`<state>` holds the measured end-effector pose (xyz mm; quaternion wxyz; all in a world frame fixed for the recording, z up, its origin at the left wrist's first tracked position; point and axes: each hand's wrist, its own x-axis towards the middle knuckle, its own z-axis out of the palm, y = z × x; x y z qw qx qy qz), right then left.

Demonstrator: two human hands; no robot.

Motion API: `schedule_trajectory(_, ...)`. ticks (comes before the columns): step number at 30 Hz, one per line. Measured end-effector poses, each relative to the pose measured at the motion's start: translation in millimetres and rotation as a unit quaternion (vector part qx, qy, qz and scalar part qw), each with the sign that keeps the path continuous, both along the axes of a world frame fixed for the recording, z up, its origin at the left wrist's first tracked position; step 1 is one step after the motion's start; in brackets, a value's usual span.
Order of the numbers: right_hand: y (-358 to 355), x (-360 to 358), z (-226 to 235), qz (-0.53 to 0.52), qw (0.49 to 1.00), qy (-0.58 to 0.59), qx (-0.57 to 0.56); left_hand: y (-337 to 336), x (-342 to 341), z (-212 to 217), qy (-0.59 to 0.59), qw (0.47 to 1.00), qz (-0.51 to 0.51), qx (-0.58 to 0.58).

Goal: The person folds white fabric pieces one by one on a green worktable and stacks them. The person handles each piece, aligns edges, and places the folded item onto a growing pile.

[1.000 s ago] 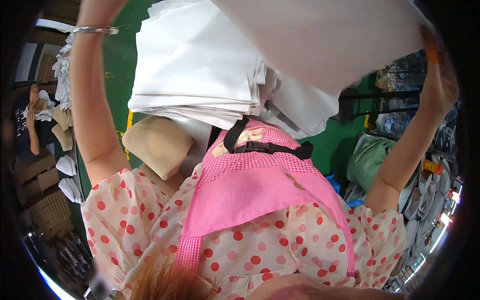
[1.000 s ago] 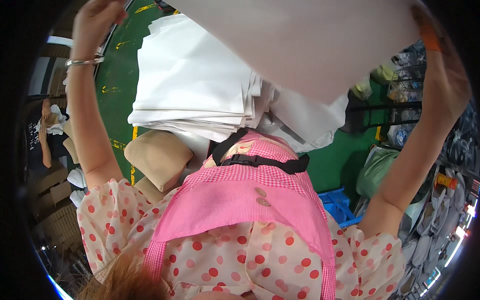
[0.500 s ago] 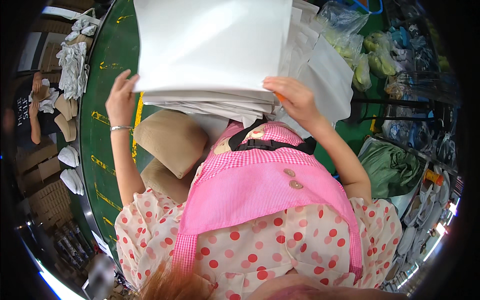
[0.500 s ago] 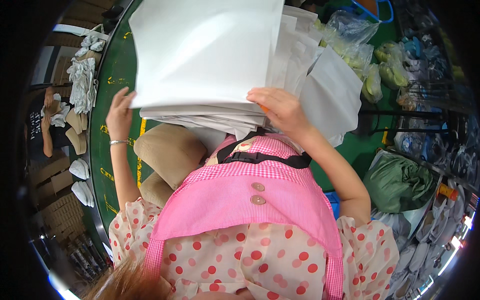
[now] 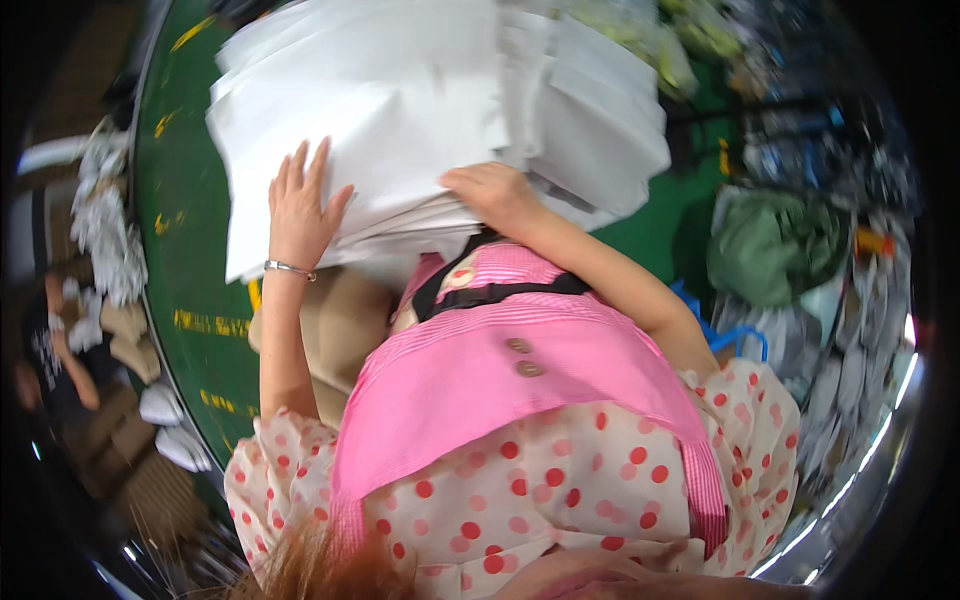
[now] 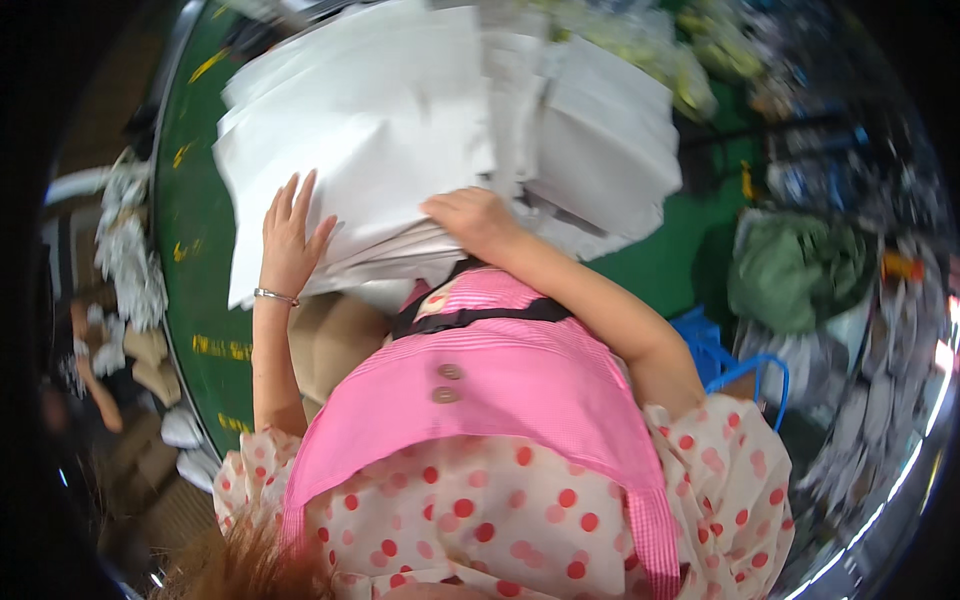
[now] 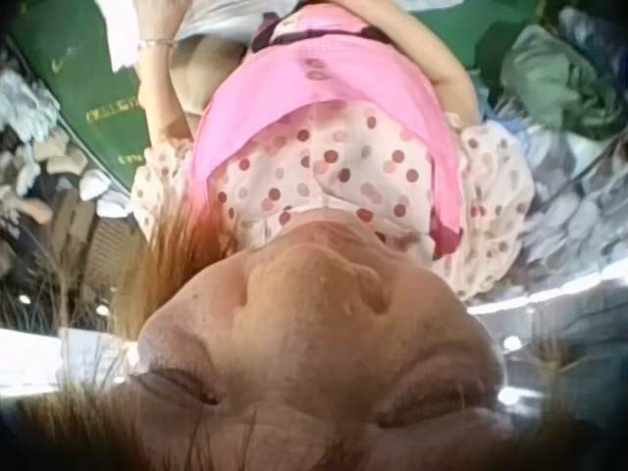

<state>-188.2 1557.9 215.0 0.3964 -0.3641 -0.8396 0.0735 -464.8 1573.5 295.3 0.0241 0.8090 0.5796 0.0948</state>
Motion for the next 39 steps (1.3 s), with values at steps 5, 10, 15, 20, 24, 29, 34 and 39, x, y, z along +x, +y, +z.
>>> schedule_trajectory(5, -5, 4, -2, 0.015, 0.999, 0.01, -0.034, 36, 25, -73, 0.063, 0.993, 0.088, -0.053)
schedule_trajectory(10, -29, 44, -14, -0.063, 0.982, 0.11, -0.137, 51, 16, -117, 0.104, 0.993, 0.052, 0.013)
schedule_trajectory(15, -39, 119, -56, -0.267, 0.91, 0.116, -0.294, 45, 46, -74, -0.009, 0.997, 0.066, 0.034)
schedule_trajectory(20, -46, 170, -88, -0.324, 0.863, 0.113, -0.371, 21, 179, -17, -0.335, 0.938, -0.063, -0.064)
schedule_trajectory(24, -42, 187, -91, -0.324, 0.834, 0.102, -0.434, 9, 291, -105, -0.363, 0.906, -0.102, -0.192)
schedule_trajectory(29, -48, 217, -110, -0.292, 0.838, 0.04, -0.459, 44, 336, -263, -0.253, 0.956, 0.104, -0.109)
schedule_trajectory(34, -36, 240, -130, -0.284, 0.849, 0.02, -0.444, 73, 321, -295, -0.35, 0.872, 0.243, -0.243)
schedule_trajectory(39, -17, 239, -144, -0.229, 0.89, 0.028, -0.393, 54, 298, -299, -0.346, 0.85, 0.158, -0.365)
